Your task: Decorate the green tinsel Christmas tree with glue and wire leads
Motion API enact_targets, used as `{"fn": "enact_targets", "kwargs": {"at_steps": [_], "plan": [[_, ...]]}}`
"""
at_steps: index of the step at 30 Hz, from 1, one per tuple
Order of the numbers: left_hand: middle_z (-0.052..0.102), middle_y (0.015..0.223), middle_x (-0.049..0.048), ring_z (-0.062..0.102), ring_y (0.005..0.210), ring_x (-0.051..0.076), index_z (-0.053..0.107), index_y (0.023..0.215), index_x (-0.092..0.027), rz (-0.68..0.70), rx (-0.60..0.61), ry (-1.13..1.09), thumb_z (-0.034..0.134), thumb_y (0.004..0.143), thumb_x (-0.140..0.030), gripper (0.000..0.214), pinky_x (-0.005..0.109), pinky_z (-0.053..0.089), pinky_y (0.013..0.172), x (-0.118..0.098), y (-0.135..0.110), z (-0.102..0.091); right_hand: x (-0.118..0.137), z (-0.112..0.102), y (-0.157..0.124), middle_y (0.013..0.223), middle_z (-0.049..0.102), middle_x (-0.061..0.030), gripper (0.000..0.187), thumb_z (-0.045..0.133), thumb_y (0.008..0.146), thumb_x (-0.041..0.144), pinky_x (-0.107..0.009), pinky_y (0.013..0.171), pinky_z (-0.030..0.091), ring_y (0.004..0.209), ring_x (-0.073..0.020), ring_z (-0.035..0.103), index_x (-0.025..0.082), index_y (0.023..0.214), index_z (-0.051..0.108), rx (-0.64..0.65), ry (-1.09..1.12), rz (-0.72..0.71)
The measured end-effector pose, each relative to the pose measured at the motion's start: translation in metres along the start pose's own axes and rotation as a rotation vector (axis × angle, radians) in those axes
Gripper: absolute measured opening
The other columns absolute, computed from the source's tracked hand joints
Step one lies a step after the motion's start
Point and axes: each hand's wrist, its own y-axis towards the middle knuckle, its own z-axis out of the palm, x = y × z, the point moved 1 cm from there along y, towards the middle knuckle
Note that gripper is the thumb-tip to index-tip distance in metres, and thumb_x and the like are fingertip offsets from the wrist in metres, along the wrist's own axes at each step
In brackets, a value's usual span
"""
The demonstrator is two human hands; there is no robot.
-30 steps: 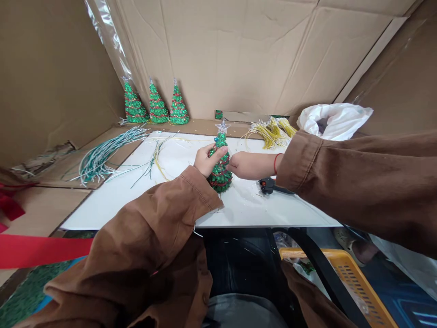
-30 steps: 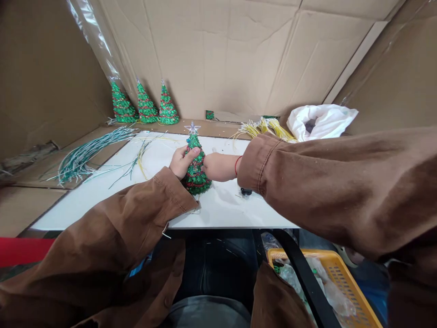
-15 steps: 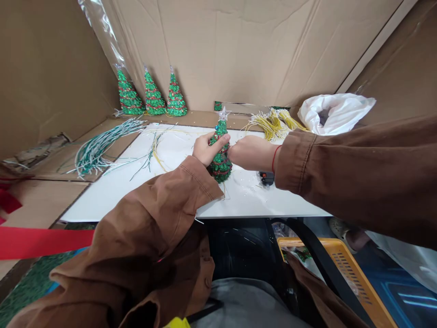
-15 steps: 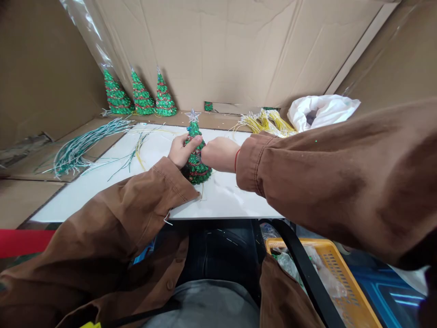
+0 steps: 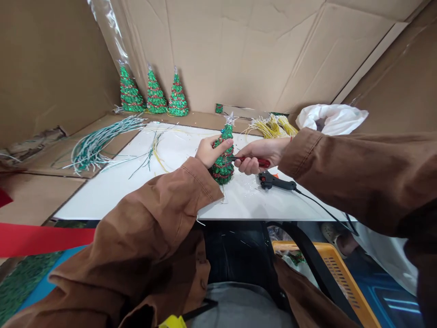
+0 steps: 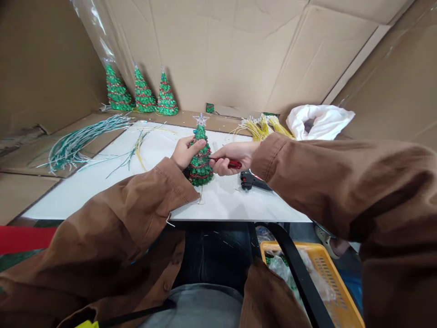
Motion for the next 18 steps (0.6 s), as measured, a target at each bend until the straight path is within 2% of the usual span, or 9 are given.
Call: {"fn": "enact_targets", "kwargs": {"at_steps": [3, 5, 8, 11, 15, 18], "plan": [[0.055, 0.063, 0.0020, 0.050, 0.060, 0.013, 0.055, 0.066, -0.015, -0.014, -0.012, 0.012, 0.054, 0.070, -0.065, 0.050, 0.027, 0.040, 0.058, 0.002, 0.000, 0.000, -0.010, 0.004, -0.001, 0.060, 0.013, 0.0081, 0.034, 0.015, 0.098, 0.026, -0.016, 0.044, 0.019, 0.049, -0.0101, 0.006, 0.019, 0.071, 0.034, -0.039, 0.165, -0.078], [0.054, 0.062, 0.0013, 0.049, 0.060, 0.012, 0.053, 0.064, -0.016, -0.011, -0.014, 0.006, 0.055, 0.070, -0.065, 0.050, 0.027, 0.040, 0.058, 0.004, 0.000, 0.001, -0.012, 0.002, 0.000, 0.059, 0.013, 0.0086, 0.034, 0.016, 0.098, 0.026, -0.016, 0.040, 0.015, 0.046, -0.0099, 0.005, 0.018, 0.074, 0.038, -0.038, 0.254, -0.084], [0.054, 0.062, 0.0002, 0.049, 0.059, 0.012, 0.052, 0.064, -0.016, -0.014, -0.008, -0.038, 0.057, 0.069, -0.064, 0.048, 0.026, 0.040, 0.058, 0.005, 0.000, 0.002, -0.011, -0.005, 0.003, 0.056, 0.015, 0.0099, 0.032, 0.021, 0.099, 0.025, -0.016, 0.036, 0.010, 0.041, -0.0081, 0.005, 0.015, 0.078, 0.043, 0.028, 0.383, -0.025], [0.056, 0.062, 0.0009, 0.051, 0.058, 0.011, 0.053, 0.065, -0.016, -0.033, 0.016, -0.081, 0.059, 0.069, -0.062, 0.047, 0.026, 0.041, 0.058, 0.004, 0.000, 0.003, -0.012, -0.008, 0.005, 0.054, 0.021, 0.0110, 0.030, 0.024, 0.098, 0.025, -0.014, 0.033, 0.009, 0.036, -0.0051, 0.009, 0.014, 0.079, 0.044, 0.087, 0.521, 0.001], [0.058, 0.064, 0.0018, 0.053, 0.059, 0.012, 0.054, 0.067, -0.015, -0.027, 0.038, -0.098, 0.060, 0.069, -0.062, 0.047, 0.026, 0.042, 0.058, 0.001, -0.001, 0.004, -0.021, -0.001, 0.007, 0.052, 0.028, 0.0115, 0.028, 0.023, 0.099, 0.023, -0.010, 0.030, 0.013, 0.031, -0.0018, 0.017, 0.015, 0.078, 0.040, 0.146, 0.728, -0.070], [0.059, 0.063, 0.0018, 0.054, 0.058, 0.012, 0.054, 0.067, -0.014, -0.023, 0.031, -0.098, 0.061, 0.068, -0.062, 0.048, 0.025, 0.042, 0.057, 0.000, -0.001, 0.004, -0.025, 0.009, 0.011, 0.049, 0.028, 0.0121, 0.029, 0.021, 0.099, 0.023, -0.007, 0.027, 0.014, 0.028, 0.0000, 0.021, 0.016, 0.076, 0.036, 0.176, 0.866, -0.126]]}}
